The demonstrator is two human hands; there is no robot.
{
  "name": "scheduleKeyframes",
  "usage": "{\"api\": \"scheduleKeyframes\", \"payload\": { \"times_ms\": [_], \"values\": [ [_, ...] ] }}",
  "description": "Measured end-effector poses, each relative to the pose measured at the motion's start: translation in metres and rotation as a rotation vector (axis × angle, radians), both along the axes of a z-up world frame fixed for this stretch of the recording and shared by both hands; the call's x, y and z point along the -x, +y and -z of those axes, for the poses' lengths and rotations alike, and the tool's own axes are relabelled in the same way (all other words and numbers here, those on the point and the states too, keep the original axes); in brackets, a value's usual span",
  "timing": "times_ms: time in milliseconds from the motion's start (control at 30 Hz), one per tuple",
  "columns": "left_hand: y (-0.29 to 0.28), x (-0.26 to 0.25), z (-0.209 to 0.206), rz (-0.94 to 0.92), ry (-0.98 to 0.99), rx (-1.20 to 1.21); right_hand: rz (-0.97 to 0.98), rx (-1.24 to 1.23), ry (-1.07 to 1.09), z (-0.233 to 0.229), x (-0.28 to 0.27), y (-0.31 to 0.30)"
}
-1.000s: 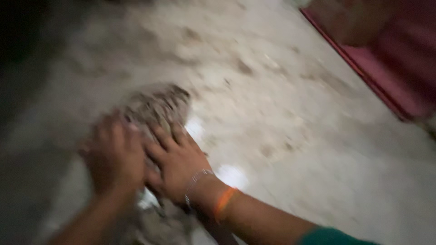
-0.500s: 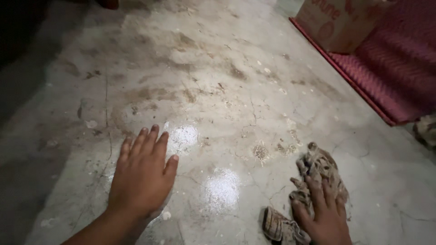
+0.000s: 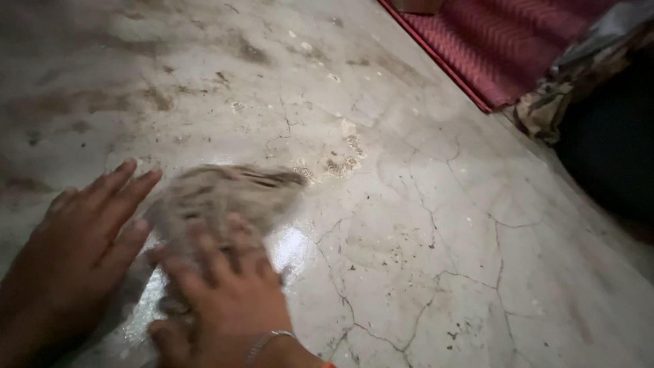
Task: The person scrubs the floor by hand with a cloth, wiping across the concrete surface.
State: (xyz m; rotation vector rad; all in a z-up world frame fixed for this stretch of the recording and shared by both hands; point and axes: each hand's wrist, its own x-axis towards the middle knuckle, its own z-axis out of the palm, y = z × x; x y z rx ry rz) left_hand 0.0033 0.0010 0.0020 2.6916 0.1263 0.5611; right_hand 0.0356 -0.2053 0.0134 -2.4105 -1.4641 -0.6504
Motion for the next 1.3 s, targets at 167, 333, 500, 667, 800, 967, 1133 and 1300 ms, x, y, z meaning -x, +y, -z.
{"api": "scheduleKeyframes", "payload": {
  "times_ms": [167,333,500,667,800,967,1133,1300],
  "values": [
    [0.012,0.0,0.018,0.002,-0.033,0.076,-0.093,0.299,0.274,-0.011,-0.038,0.016],
    [0.015,-0.005,0.037,-0.111,-0.069,0.025,-0.138,0.355,0.197,-0.004,-0.109,0.043],
    [0.01,-0.009,0.035,-0.141,0.068,-0.087,0.069,0.337,0.348,0.005,-0.175,-0.019],
    [0.01,-0.005,0.029,-0.145,0.063,-0.105,0.543,0.248,0.47,0.015,-0.208,-0.2],
    [0.004,0.0,0.019,-0.148,0.082,-0.075,0.873,0.532,0.153,0.029,-0.18,-0.373],
    [0.001,-0.002,0.007,-0.187,0.167,-0.082,1.355,0.326,0.378,0.061,-0.19,-0.394],
    [-0.001,0.001,0.015,-0.173,0.082,-0.239,1.012,0.33,0.08,0.048,-0.149,-0.255],
    [0.0,-0.007,0.008,-0.254,0.059,0.433,0.37,-0.087,0.474,0.019,-0.062,-0.067]
  ]
}}
